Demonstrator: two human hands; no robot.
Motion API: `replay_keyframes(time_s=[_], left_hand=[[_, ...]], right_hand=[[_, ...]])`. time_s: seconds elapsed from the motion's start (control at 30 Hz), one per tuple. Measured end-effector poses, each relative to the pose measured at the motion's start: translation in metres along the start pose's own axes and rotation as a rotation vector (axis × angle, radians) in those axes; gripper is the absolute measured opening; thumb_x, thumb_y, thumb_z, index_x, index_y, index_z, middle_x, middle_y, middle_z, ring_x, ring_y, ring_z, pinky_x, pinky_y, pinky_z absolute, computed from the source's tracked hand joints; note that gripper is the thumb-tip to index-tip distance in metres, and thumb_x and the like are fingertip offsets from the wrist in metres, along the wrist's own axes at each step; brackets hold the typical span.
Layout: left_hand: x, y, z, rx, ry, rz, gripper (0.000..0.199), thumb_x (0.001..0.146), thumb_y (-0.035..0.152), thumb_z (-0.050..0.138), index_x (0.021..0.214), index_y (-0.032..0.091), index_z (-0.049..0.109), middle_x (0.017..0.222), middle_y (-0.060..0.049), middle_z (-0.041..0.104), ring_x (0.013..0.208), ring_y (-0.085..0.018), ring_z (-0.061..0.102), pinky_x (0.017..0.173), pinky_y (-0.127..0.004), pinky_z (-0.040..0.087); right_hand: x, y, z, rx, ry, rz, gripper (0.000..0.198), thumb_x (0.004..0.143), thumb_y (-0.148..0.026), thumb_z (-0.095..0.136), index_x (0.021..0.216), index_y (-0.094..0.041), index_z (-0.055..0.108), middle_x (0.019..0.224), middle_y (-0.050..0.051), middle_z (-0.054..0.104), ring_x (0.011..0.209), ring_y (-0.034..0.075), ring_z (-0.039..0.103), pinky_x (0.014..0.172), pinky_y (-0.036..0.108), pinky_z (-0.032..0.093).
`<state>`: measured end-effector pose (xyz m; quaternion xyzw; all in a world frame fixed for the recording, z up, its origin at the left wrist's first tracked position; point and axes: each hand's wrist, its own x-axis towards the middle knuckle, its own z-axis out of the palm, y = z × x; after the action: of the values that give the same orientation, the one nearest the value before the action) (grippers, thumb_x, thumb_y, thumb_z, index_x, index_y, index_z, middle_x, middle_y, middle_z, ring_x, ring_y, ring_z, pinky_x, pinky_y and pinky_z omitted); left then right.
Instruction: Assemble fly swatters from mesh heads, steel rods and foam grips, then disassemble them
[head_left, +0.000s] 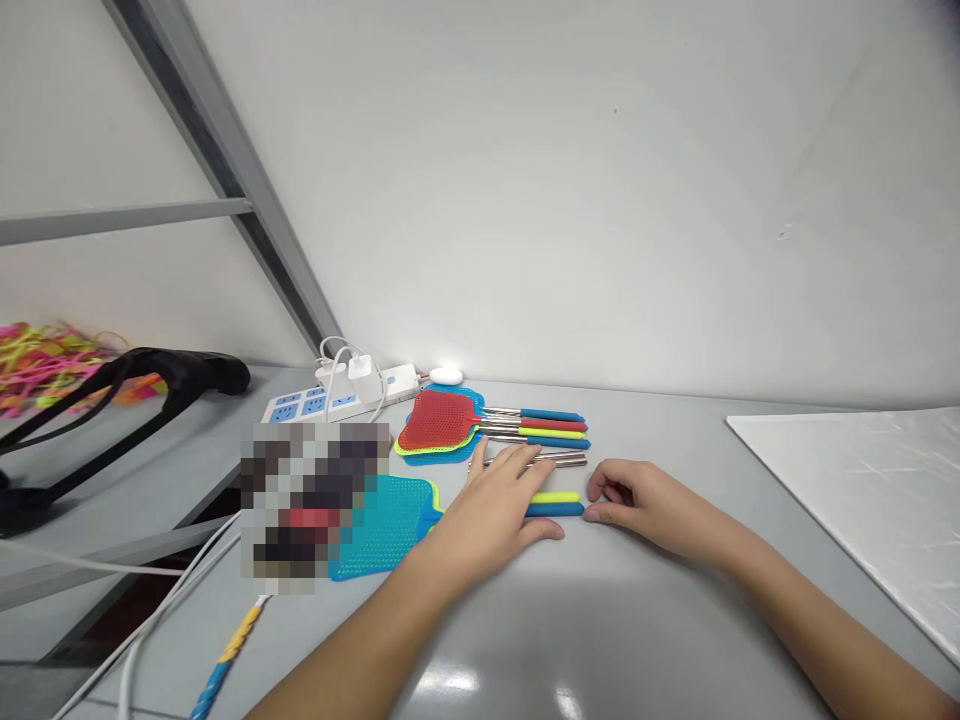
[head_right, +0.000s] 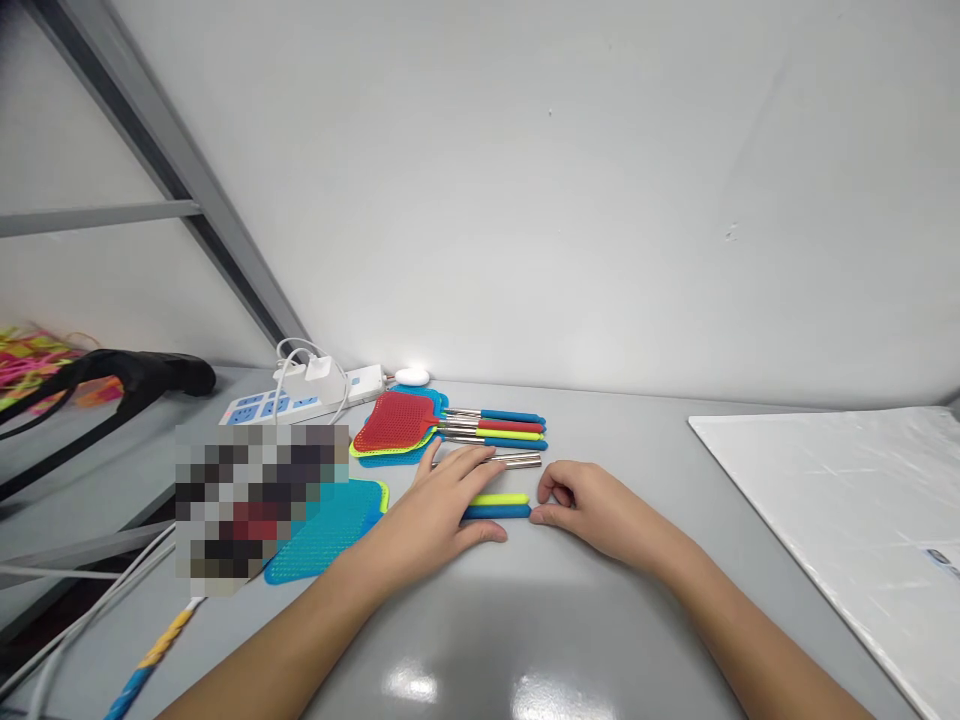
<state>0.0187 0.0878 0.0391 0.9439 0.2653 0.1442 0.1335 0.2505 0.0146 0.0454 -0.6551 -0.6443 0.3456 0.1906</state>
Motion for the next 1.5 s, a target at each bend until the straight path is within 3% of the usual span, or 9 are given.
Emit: replay_keyframes(time_s=[0.33,0.53,0.73,1.0,1.23,1.5], left_hand=[[0.0,0.0,0.001,-0.017,-0.01,0.004,0.073,0.081,0.059,0.064,0.141,0.028,0.037,0.142,-0.011,0.049,0.133,-0.029,0.039,0.114,-0.057,0.015],[0.002,-0.001,0.0,-0.011,0.017,0.034,0.068,0.079,0.057,0.067,0.135,0.026,0.044,0.134,-0.01,0.054,0.125,-0.03,0.045,0.11,-0.054,0.024],[0.003,0.0,-0.001,-0.013,0.016,0.054,0.057,0.081,0.051,0.068,0.129,0.027,0.049,0.124,-0.008,0.058,0.115,-0.028,0.05,0.106,-0.05,0.029],[0.002,-0.003,0.002,-0.008,0.053,0.006,0.064,0.081,0.05,0.069,0.134,0.025,0.045,0.132,-0.01,0.052,0.122,-0.028,0.044,0.105,-0.046,0.031],[0.001,-0.001,-0.001,-0.009,0.005,-0.001,0.047,0.086,0.047,0.064,0.126,0.025,0.052,0.118,-0.006,0.057,0.109,-0.026,0.049,0.095,-0.041,0.038],[0.001,-0.001,-0.002,-0.012,-0.028,0.026,0.034,0.089,0.044,0.062,0.117,0.025,0.056,0.111,-0.005,0.058,0.104,-0.025,0.051,0.09,-0.038,0.039]], right_hand=[[0.002,0.001,-0.001,0.048,0.075,-0.012,0.036,0.091,-0.056,0.048,0.083,-0.024,0.061,0.071,-0.003,0.052,0.065,0.015,0.045,0.056,0.027,0.035],[0.007,0.001,0.009,-0.035,0.227,-0.029,0.032,0.093,-0.052,0.046,0.11,-0.028,0.057,0.07,-0.004,0.052,0.062,0.016,0.049,0.059,0.029,0.038],[0.007,-0.001,0.009,-0.103,0.205,-0.034,0.039,0.091,-0.05,0.047,0.121,-0.027,0.055,0.07,-0.002,0.055,0.064,0.019,0.054,0.06,0.031,0.04],[0.007,0.0,0.008,-0.108,0.176,-0.049,0.031,0.093,-0.048,0.044,0.109,-0.026,0.06,0.077,0.001,0.063,0.068,0.019,0.056,0.063,0.032,0.042],[0.004,0.001,0.002,-0.105,0.12,-0.051,0.031,0.093,-0.046,0.045,0.111,-0.028,0.061,0.086,0.002,0.065,0.074,0.02,0.058,0.068,0.033,0.044],[0.004,0.01,-0.011,-0.099,0.074,-0.038,0.037,0.091,-0.049,0.046,0.117,-0.029,0.063,0.078,0.001,0.057,0.072,0.019,0.055,0.068,0.034,0.046]])
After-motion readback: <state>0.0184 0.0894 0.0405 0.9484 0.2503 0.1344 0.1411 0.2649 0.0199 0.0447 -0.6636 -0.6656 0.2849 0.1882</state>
